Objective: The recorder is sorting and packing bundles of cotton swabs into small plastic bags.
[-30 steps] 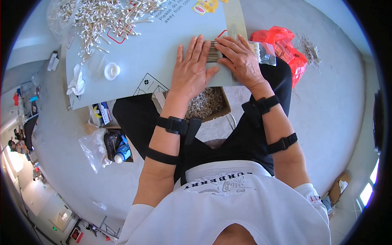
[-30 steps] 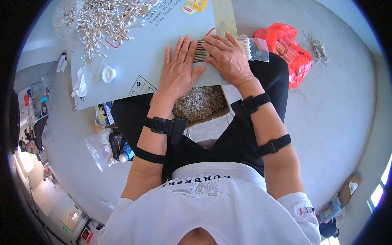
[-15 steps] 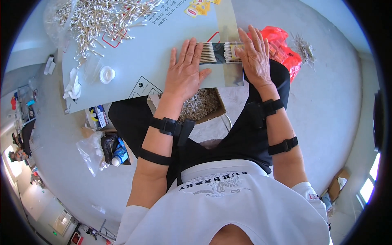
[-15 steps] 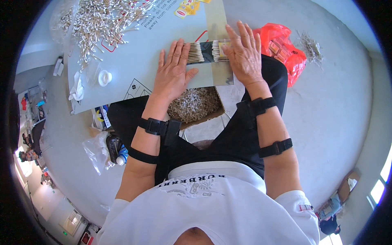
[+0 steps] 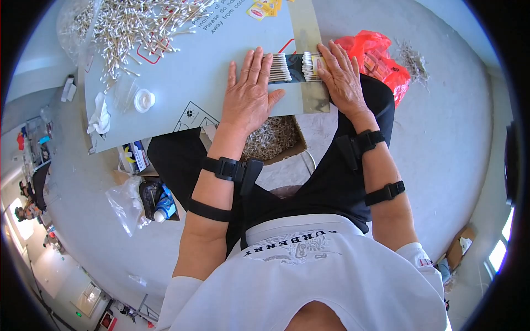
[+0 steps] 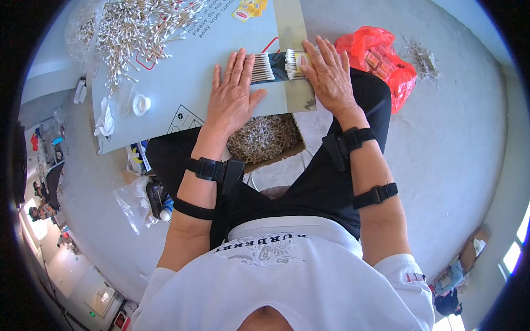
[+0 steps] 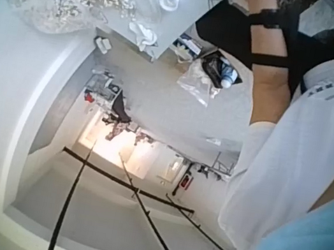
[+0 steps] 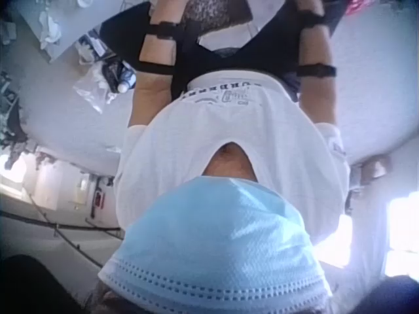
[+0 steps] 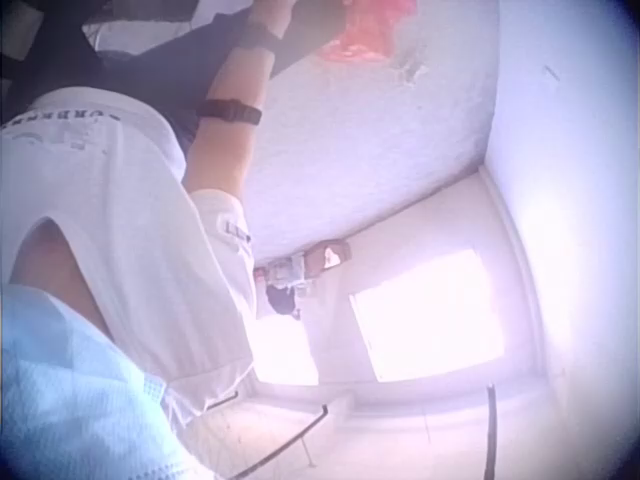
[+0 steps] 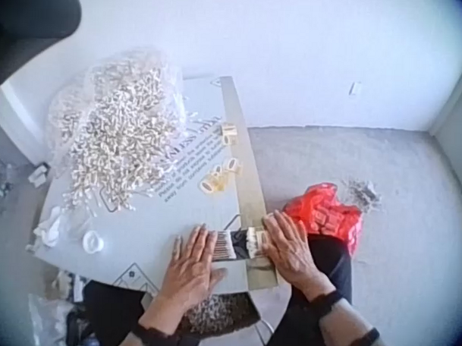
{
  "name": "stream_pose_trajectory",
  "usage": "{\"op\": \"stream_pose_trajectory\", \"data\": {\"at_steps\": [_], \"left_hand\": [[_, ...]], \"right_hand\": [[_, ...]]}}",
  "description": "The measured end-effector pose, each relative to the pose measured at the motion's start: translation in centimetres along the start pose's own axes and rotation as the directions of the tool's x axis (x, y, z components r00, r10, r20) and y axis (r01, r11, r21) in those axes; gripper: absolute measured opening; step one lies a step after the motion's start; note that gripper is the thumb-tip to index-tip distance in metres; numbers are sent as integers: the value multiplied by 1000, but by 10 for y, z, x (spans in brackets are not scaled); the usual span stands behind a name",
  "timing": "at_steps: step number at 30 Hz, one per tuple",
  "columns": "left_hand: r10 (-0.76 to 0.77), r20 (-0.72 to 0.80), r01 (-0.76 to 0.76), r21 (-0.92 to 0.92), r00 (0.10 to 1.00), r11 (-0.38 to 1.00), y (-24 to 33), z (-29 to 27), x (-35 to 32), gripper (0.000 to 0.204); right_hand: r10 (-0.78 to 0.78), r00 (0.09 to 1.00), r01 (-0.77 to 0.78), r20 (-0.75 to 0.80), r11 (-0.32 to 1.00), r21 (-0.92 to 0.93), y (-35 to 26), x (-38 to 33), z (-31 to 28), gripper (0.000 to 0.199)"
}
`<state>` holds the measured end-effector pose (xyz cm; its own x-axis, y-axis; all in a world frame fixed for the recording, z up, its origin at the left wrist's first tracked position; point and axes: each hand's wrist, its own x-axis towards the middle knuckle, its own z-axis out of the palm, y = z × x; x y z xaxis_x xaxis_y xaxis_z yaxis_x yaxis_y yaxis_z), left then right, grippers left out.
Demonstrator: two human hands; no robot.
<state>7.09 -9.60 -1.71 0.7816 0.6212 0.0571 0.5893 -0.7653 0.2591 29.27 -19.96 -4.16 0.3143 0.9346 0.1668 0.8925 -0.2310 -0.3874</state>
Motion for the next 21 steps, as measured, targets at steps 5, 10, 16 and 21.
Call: {"op": "stream_pose_trajectory", "data": {"at_steps": [5,10,16,21], "left_hand": [[-16,17,16,-13,1000,1000,5,3,2,74],[-18,-5,17,-52,1000,999,14,7,6,74],[10,-56,-14,-61,998,998,30,14,13,79],[39,-69,-47,-106,997,993,46,18,19,77]], "right_hand": [[17,1000,-18,18,996,85,0,-1,1,55],[18,999,-22,32,992,121,2,0,1,54],[28,999,-33,39,993,113,0,0,1,54],[14,999,-20,47,992,123,-1,1,-1,52]]}}
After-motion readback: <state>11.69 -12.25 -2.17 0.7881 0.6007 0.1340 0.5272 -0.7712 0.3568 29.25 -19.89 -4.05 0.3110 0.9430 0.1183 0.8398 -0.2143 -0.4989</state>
